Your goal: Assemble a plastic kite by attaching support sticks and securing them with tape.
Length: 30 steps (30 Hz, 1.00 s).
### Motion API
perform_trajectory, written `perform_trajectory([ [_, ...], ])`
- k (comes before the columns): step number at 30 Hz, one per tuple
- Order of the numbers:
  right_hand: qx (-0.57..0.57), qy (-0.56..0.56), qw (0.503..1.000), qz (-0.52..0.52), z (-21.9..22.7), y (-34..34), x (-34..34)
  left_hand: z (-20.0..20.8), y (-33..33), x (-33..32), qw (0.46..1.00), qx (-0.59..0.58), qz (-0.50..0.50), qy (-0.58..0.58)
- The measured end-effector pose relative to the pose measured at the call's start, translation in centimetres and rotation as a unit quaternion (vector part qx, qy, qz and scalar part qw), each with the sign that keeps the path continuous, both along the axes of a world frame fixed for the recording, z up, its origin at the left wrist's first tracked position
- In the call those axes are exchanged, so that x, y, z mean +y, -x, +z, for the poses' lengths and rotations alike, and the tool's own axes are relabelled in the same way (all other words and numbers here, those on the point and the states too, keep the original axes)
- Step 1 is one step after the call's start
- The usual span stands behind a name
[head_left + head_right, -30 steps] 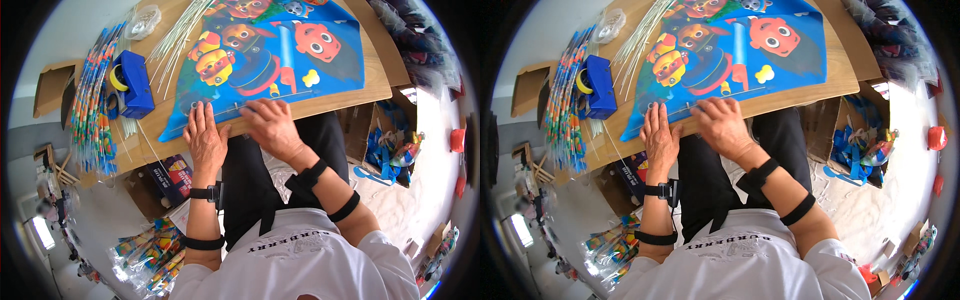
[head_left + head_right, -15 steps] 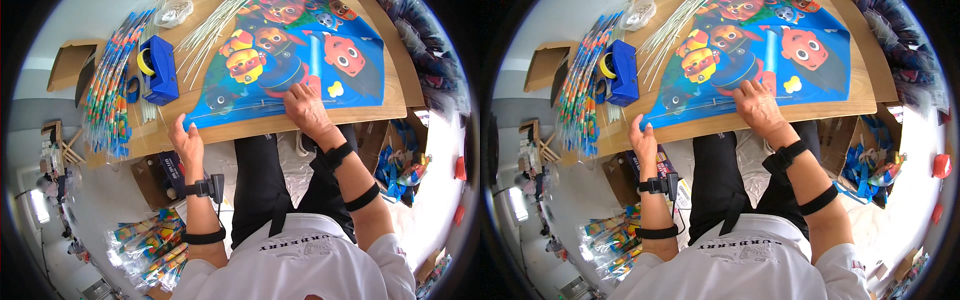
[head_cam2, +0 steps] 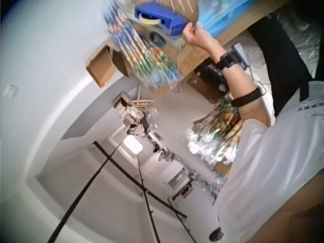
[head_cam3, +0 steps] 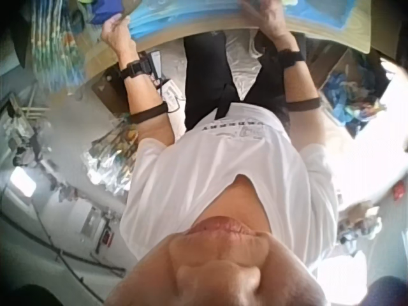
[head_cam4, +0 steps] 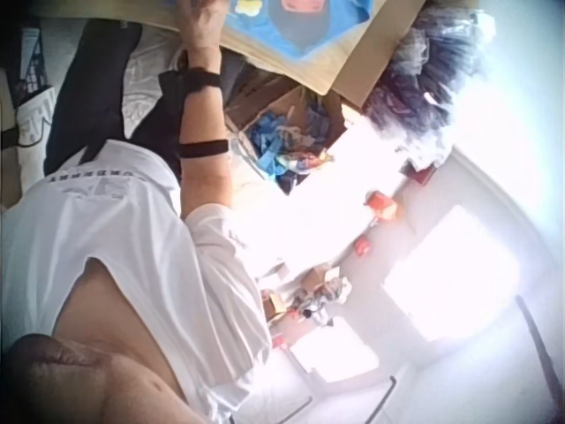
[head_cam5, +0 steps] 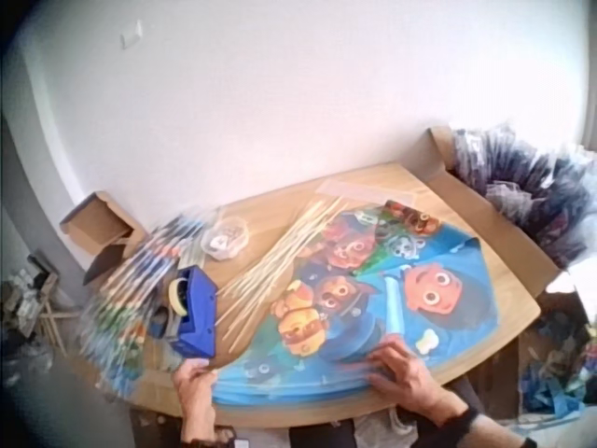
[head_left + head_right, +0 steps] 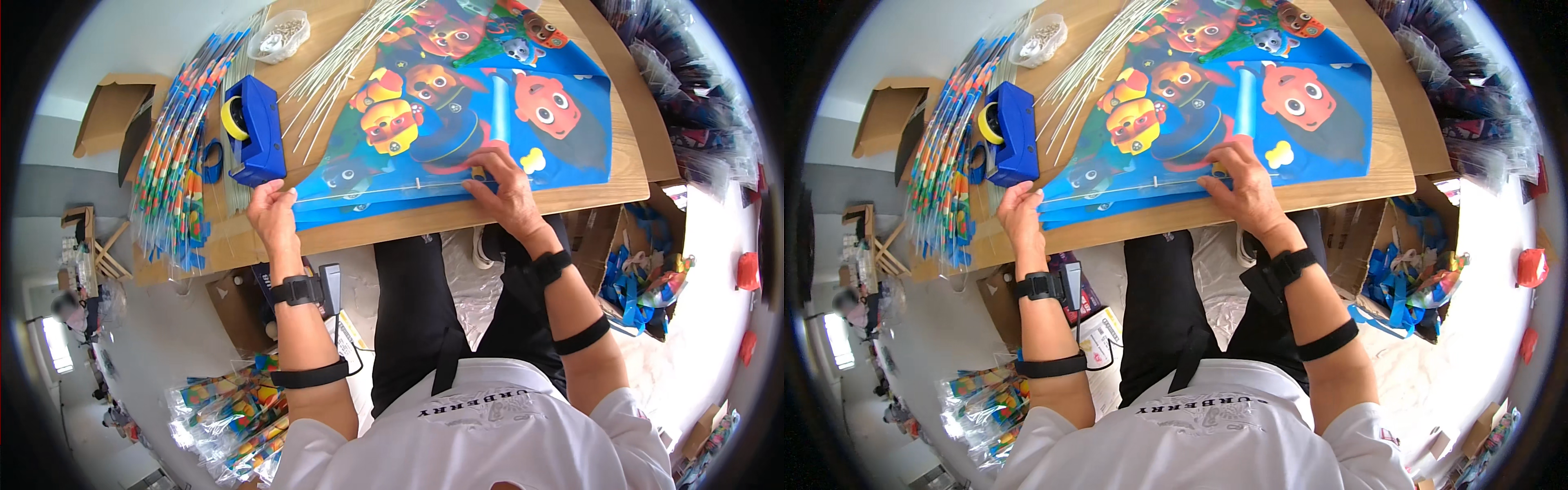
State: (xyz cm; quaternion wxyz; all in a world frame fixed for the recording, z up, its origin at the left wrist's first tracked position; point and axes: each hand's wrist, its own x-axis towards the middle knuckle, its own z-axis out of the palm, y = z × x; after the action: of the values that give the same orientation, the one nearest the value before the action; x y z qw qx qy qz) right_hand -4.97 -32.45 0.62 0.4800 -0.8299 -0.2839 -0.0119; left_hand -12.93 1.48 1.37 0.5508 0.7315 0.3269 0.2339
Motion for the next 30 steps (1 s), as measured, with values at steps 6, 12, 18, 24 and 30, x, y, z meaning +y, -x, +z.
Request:
perform_trajectory([
  [6,-0.128,0.071,0.984,-0.104,1.5,0.8,-2.1,2.6,-1.2,-1.6,0.994,-0.05,0.05,0.08],
  [12,-0.206,0.154,0.956,-0.138,-0.5,0.4,-3.0,2.3,-1.0,-2.0,0.955,-0.167,0.034,0.241],
  [18,-0.215,0.129,0.955,-0.159,-1.1,-0.2,-3.0,1.8,-1.1,-6.5,0.876,-0.176,0.051,0.447],
  [24,-0.2,0.159,0.955,-0.153,0.7,-0.7,-3.5,-2.2,-0.5,-8.7,0.978,-0.03,-0.158,0.133],
  [30,-0.2,0.235,0.949,-0.06,1.6,-1.1,-3.1,-2.5,-0.6,-10.3,0.968,0.002,-0.211,-0.136],
])
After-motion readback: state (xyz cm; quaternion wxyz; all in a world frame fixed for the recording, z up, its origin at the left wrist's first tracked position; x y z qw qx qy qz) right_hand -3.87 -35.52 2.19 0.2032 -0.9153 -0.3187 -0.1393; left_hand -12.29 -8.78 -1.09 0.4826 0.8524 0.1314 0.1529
